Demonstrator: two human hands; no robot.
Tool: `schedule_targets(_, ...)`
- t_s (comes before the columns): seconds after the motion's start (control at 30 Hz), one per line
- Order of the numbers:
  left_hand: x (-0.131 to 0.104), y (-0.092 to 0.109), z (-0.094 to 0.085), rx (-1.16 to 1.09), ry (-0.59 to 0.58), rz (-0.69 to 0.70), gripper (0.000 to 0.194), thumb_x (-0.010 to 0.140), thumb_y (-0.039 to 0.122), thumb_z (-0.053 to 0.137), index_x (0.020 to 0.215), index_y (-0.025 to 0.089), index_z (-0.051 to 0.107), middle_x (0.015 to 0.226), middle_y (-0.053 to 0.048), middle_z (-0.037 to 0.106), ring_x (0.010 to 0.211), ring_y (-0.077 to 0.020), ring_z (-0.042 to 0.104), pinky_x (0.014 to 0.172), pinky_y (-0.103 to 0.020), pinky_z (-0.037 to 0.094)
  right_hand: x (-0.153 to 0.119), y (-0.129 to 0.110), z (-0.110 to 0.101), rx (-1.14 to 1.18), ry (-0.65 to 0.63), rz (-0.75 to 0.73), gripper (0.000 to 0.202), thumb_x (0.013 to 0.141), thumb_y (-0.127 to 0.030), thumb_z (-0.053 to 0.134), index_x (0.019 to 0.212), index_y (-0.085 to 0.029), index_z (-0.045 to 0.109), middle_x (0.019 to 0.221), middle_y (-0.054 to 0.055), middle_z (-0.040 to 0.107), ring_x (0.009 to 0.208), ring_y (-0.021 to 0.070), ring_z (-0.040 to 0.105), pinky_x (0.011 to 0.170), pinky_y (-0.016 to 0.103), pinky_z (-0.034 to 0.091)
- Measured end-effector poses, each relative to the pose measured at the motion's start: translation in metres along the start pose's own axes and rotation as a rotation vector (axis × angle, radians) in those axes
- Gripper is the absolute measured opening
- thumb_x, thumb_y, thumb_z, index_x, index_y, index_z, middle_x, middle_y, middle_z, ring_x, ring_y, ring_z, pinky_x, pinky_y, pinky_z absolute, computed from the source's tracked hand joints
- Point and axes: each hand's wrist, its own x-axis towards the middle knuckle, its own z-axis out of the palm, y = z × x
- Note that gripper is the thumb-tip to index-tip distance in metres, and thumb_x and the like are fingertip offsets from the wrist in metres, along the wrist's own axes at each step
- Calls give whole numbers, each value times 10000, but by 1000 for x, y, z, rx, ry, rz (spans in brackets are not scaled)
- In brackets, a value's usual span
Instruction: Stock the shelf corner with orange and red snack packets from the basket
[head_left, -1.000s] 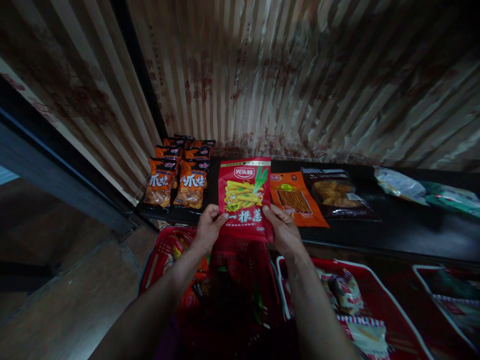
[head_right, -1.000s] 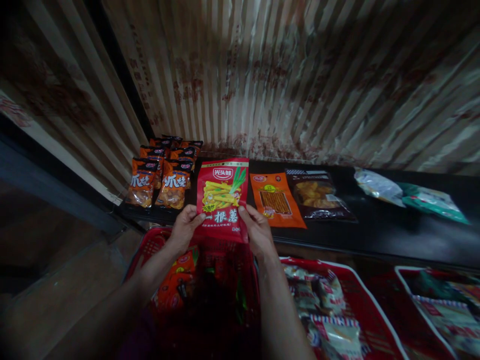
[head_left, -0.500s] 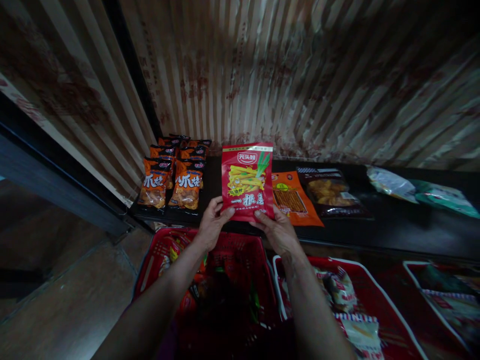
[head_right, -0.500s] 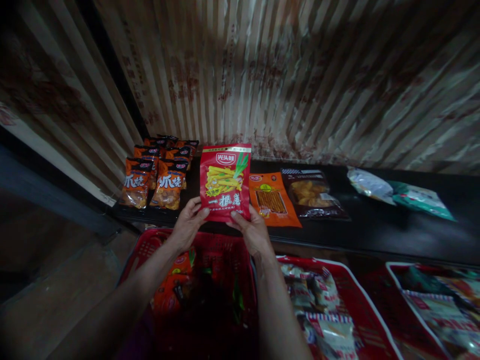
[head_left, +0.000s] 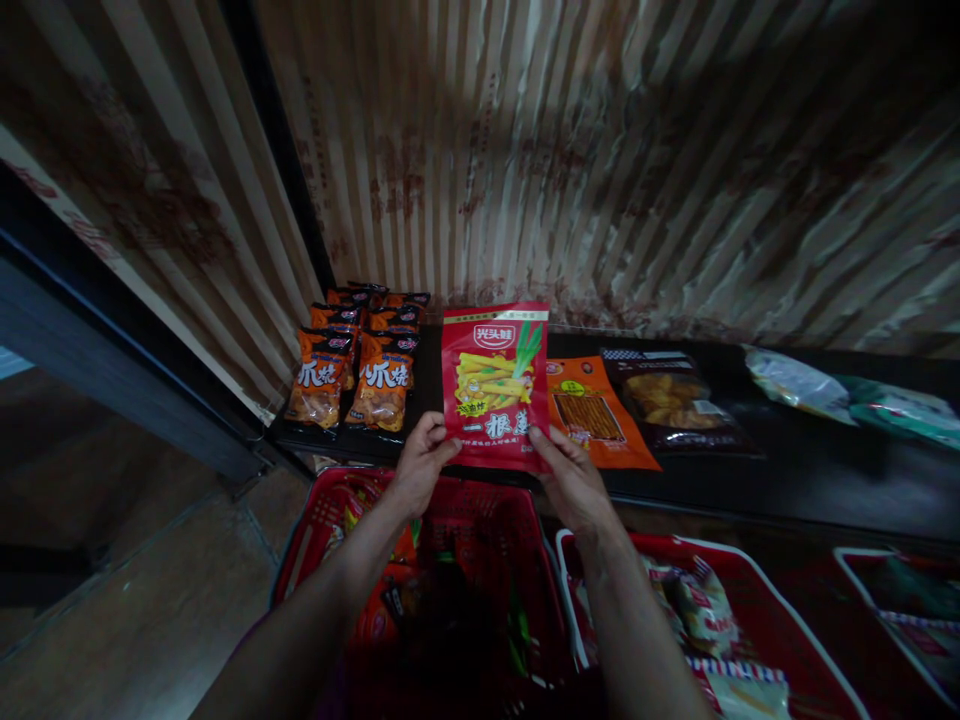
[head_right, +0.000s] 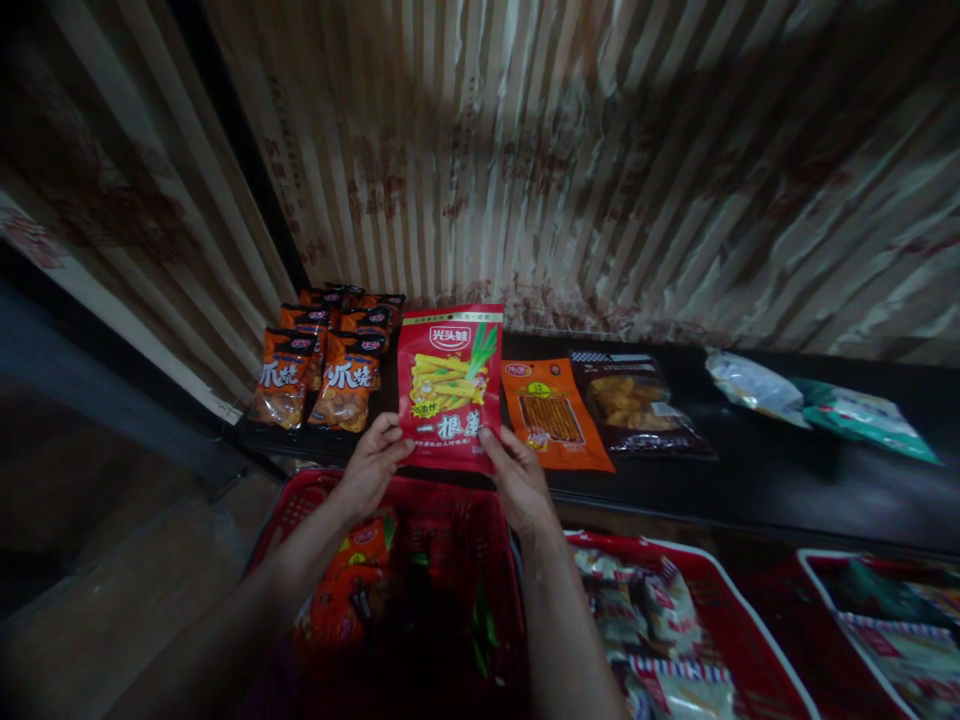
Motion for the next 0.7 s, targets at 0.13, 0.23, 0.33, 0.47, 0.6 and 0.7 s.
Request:
schedule_targets(0.13,-2,-1,-5,8,-37,-44,277,602,234,746,771,193,531,728,25,661,674,-122,614,711,-245,464,2,3,3,20,58,15,364,564,-475,818,823,-239,721,774,18,756,812,265,705,690,384,585)
schedule_targets(0.23,-2,-3,-8,23,-14,-25,272,634,303,754,776,185,554,764,8,663,719,-126,613,736,-248,467,3,4,3,11,50,6,370,572,-475,814,828,-222,729,767,27,756,810,274,707,707,399,587)
schedule_targets(0.33,-2,-4,-7,27,4,-20,337,660,360,762,896,201,581,859,-3,680,781,-142,634,775,-275,492,3,4,0,-1,30,17,338,588,-460,812,825,-230,737,744,15,754,774,255,708,716,395,591)
schedule_targets(0.47,-2,-7,-4,-29,-58,-31,424,695,369,746,1062,227,588,1049,-33,686,904,-180,658,854,-329,508,1,5,-2,-27,-7,54,314,583,-453,819,803,-241,748,717,9,750,695,245,704,673,386,594)
schedule_targets(0.6,-3,-11,-3,-21,-77,-41,420,714,388,729,1082,214,625,1051,-46,698,926,-199,664,900,-362,498,-1,5,-2,-55,-17,28,285,593,-454,815,770,-238,754,701,14,747,676,253,702,636,380,587)
schedule_targets(0.7,-3,-11,-5,-7,-50,-48,416,705,400,735,1065,211,650,1016,-44,711,899,-204,673,888,-364,501,-2,3,-2,-93,-55,1,289,630,-468,792,808,-244,755,730,12,751,662,235,698,613,355,581)
